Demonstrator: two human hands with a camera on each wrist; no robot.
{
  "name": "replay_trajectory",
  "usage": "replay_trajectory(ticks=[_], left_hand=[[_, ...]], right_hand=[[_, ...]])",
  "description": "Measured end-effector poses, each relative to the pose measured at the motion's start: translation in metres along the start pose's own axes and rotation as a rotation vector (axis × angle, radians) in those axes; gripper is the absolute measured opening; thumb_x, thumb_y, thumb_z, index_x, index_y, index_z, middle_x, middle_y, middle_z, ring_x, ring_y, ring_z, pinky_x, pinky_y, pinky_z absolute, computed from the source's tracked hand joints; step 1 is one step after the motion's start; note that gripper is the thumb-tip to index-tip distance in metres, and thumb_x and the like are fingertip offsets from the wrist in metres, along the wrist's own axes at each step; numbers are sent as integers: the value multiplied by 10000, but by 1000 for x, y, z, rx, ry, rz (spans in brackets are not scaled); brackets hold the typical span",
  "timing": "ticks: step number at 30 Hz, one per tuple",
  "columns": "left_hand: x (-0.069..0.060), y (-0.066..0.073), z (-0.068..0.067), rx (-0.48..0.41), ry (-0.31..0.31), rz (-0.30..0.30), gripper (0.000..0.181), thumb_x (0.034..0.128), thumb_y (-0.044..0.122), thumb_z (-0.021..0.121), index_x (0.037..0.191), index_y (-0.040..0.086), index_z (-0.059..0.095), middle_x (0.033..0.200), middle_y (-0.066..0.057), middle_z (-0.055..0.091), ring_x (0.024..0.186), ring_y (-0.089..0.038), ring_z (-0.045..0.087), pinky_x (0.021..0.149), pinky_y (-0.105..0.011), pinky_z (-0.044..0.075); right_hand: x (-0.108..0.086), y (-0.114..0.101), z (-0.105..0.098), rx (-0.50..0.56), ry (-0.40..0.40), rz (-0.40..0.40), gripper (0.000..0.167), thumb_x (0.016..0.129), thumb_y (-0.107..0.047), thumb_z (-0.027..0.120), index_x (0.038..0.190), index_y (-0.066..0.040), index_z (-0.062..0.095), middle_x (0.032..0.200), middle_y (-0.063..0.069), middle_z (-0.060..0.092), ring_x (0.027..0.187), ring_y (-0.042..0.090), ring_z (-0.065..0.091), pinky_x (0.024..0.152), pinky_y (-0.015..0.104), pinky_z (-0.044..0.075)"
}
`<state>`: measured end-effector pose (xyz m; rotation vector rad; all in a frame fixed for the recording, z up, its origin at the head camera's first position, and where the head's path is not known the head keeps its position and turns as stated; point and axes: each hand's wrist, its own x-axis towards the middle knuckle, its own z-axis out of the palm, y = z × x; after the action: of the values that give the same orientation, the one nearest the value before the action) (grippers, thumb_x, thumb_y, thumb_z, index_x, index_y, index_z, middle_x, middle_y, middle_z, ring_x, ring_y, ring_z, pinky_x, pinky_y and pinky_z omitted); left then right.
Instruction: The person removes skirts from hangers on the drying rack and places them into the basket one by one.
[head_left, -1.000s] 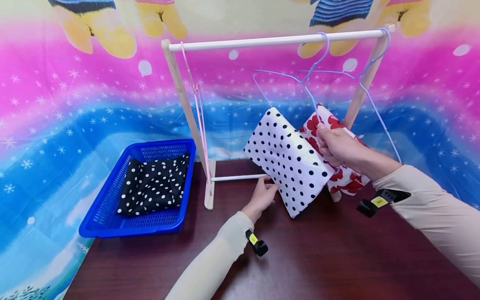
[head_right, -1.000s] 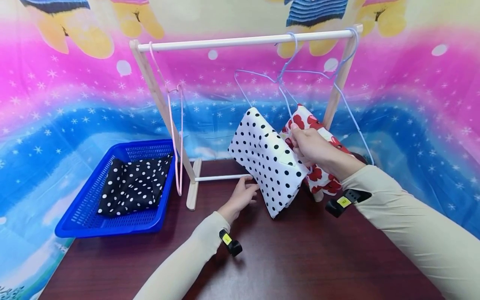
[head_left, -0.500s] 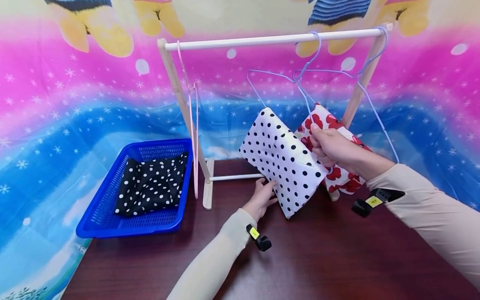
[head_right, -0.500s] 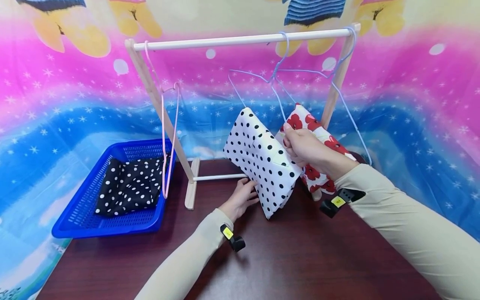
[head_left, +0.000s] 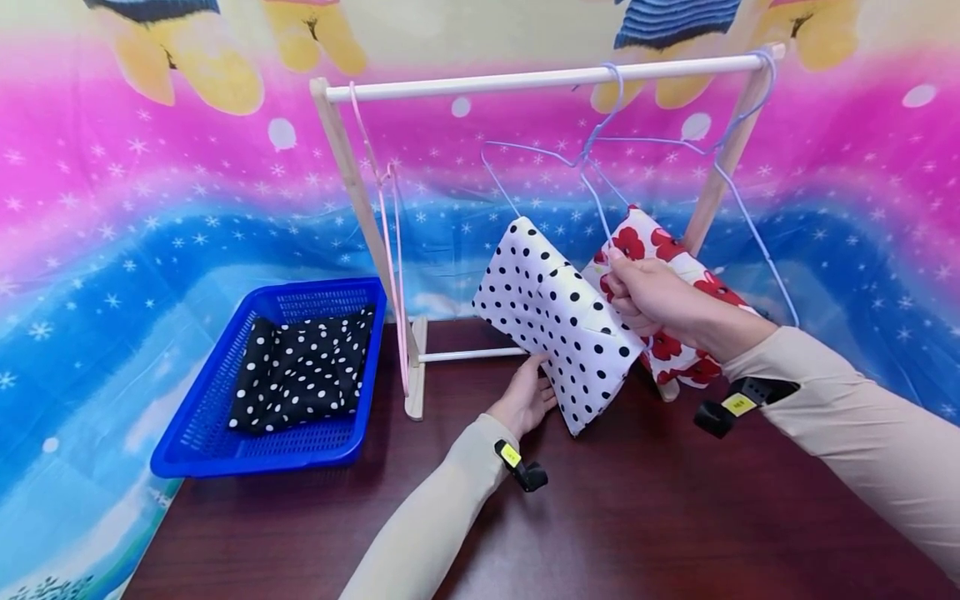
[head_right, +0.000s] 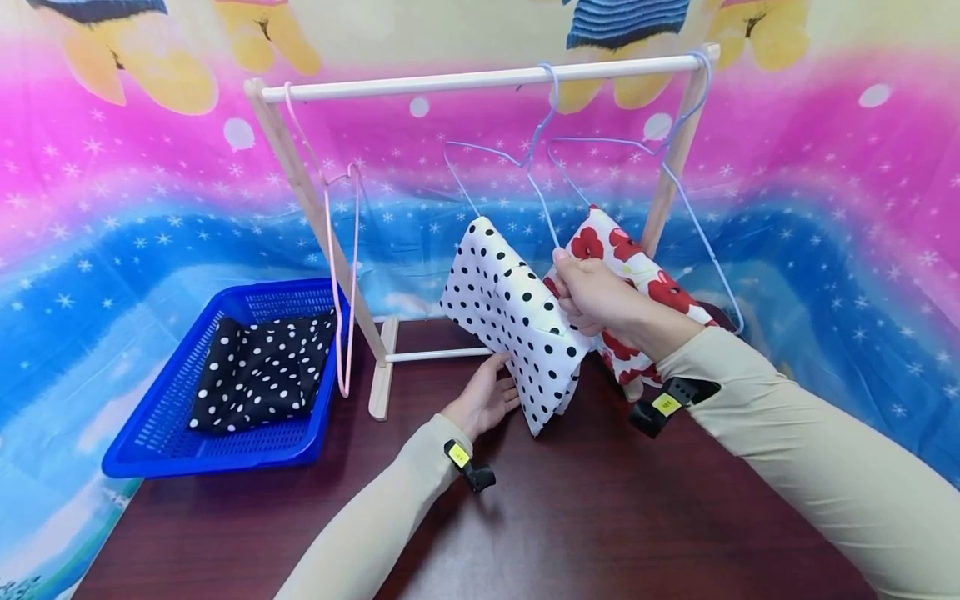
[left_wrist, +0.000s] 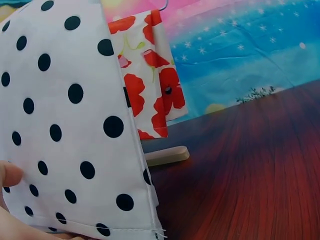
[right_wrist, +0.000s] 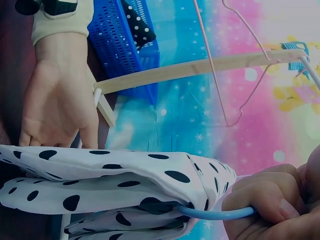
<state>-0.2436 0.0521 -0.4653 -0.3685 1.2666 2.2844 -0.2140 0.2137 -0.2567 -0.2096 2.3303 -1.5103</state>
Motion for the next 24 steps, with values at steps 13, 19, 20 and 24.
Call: replay_trajectory(ticks=[13,19,20,24], left_hand=[[10,-8,-9,-131,0,-12,736,961,378,507,1548,68,190,1581,-307,329,1491,-411,338,1252,-498,264],[6,-5,-13,-168,10,10,655,976,324,512,1528,81,257,1571,-227,389,1461,-324,397,1242,-433,298],[6,-5,-14,-165,11,21,619,978,320,516,1514,91,307,1557,-192,424,1436,-294,427,1232,-412,315],[8,-3,-20,-151,19,70,462,977,289,530,1406,123,492,1433,-59,575,1295,-181,532,1181,-338,371]], right_hand=[[2,1,-3,-20,-4,15,556,1062,-571,284,704,-147,310,541,-60,299,425,84,274,436,253,210],[3,3,-4,-18,-5,12,558,1060,-573,284,702,-146,310,535,-55,302,423,89,273,442,276,198],[4,3,-4,-18,-6,8,559,1060,-573,285,702,-145,313,533,-54,305,422,89,273,440,275,199],[6,3,-5,-20,-2,6,562,1056,-584,285,706,-145,314,534,-57,301,427,87,267,453,293,181]])
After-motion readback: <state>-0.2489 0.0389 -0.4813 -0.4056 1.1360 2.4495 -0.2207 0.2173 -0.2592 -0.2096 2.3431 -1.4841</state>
